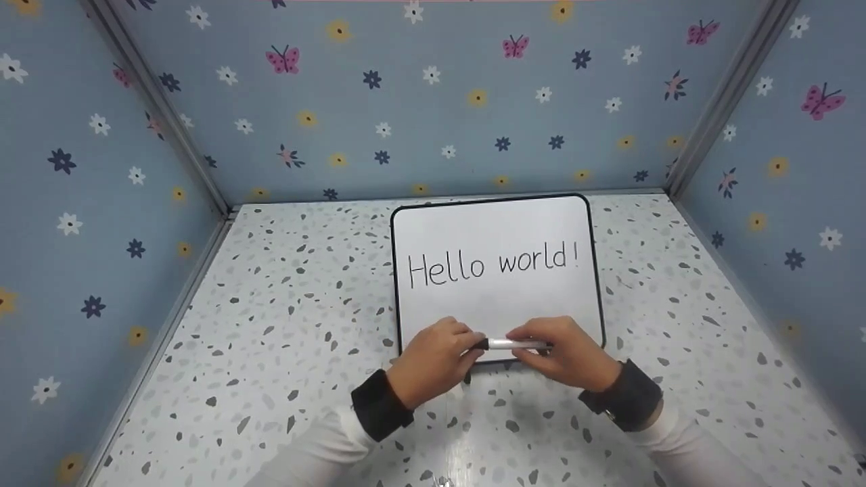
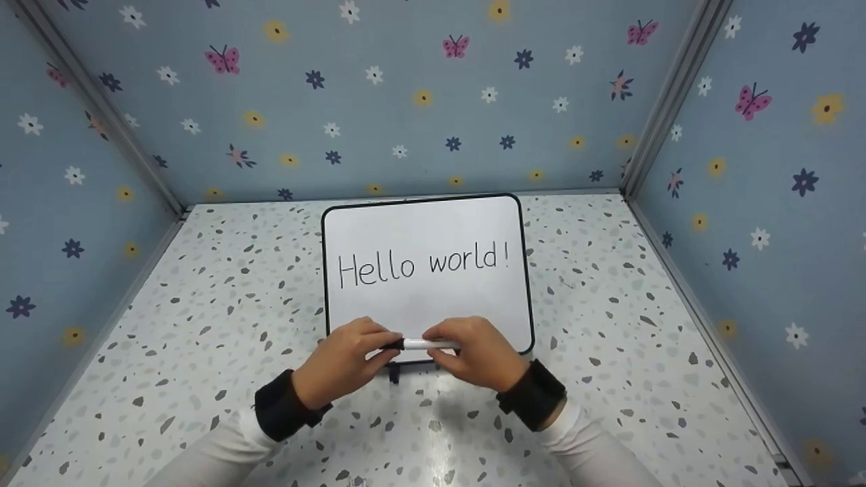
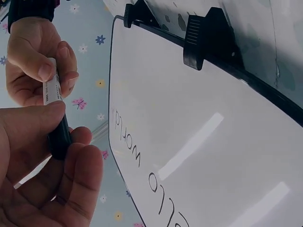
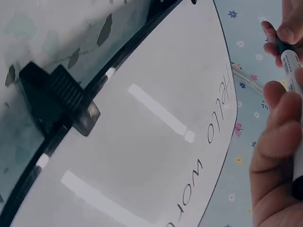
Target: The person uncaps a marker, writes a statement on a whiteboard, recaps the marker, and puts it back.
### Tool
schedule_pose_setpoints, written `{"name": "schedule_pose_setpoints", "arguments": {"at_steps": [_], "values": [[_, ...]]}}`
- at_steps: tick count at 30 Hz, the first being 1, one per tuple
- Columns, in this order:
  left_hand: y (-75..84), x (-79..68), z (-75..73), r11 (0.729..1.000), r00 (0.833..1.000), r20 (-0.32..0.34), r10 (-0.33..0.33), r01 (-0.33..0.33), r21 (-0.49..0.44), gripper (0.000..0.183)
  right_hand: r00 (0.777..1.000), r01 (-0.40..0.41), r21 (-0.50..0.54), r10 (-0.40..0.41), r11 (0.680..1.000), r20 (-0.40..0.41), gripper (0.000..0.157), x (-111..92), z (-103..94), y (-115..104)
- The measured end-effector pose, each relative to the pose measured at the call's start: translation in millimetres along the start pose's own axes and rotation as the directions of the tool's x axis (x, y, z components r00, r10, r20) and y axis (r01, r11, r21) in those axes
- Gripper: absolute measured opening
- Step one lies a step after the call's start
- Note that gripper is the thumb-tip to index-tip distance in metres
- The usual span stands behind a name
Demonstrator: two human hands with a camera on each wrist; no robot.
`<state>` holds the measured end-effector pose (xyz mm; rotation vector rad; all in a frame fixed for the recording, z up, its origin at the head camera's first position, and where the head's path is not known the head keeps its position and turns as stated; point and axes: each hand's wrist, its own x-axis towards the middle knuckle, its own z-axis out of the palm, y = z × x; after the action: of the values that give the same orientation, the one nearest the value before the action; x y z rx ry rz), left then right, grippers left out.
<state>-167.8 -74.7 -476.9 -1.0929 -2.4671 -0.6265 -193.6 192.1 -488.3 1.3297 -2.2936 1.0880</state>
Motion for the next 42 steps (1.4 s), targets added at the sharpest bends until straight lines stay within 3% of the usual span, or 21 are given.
{"name": "schedule_pose_setpoints", "arguments": {"at_steps": [5, 10, 17, 21, 32, 37, 42], "values": [[-2.2, 0.4, -3.5, 0.99, 0.992, -0.003, 0.129, -0.129, 0.058, 0.012, 0.993, 0.116, -0.109, -0.118, 0.987, -0.015, 0.026, 3.0, 4.1, -5.1], [-6.8, 0.6, -4.6, 0.956, 0.963, -0.016, 0.267, -0.263, 0.126, 0.012, 0.991, 0.13, -0.085, -0.131, 0.988, -0.011, 0.026, 1.5, 5.7, -7.1], [-10.2, -1.5, 2.2, 0.92, 0.926, -0.075, 0.369, -0.352, 0.174, 0.016, 0.991, 0.132, -0.023, -0.132, 0.991, 0.008, 0.023, 0.1, 5.5, -6.5], [-10.5, -3.3, 6.4, 0.904, 0.912, -0.104, 0.397, -0.368, 0.217, 0.019, 0.991, 0.131, 0.005, -0.131, 0.991, 0.014, 0.022, -0.6, 5.7, -4.8], [-9.3, -9.1, 10.7, 0.868, 0.895, -0.107, 0.434, -0.383, 0.315, 0.021, 0.993, 0.112, 0.036, -0.113, 0.993, 0.024, 0.02, -4.0, 11.9, -1.9], [-11.7, -10.7, 11.2, 0.873, 0.894, -0.112, 0.433, -0.386, 0.298, 0.019, 0.996, 0.084, 0.022, -0.085, 0.996, 0.04, 0.018, -4.2, 14.0, -2.3], [-12.6, -11.7, 10.5, 0.898, 0.911, -0.122, 0.395, -0.355, 0.258, 0.019, 0.997, 0.077, -0.012, -0.076, 0.997, 0.033, 0.019, -2.7, 13.5, -6.3]]}}
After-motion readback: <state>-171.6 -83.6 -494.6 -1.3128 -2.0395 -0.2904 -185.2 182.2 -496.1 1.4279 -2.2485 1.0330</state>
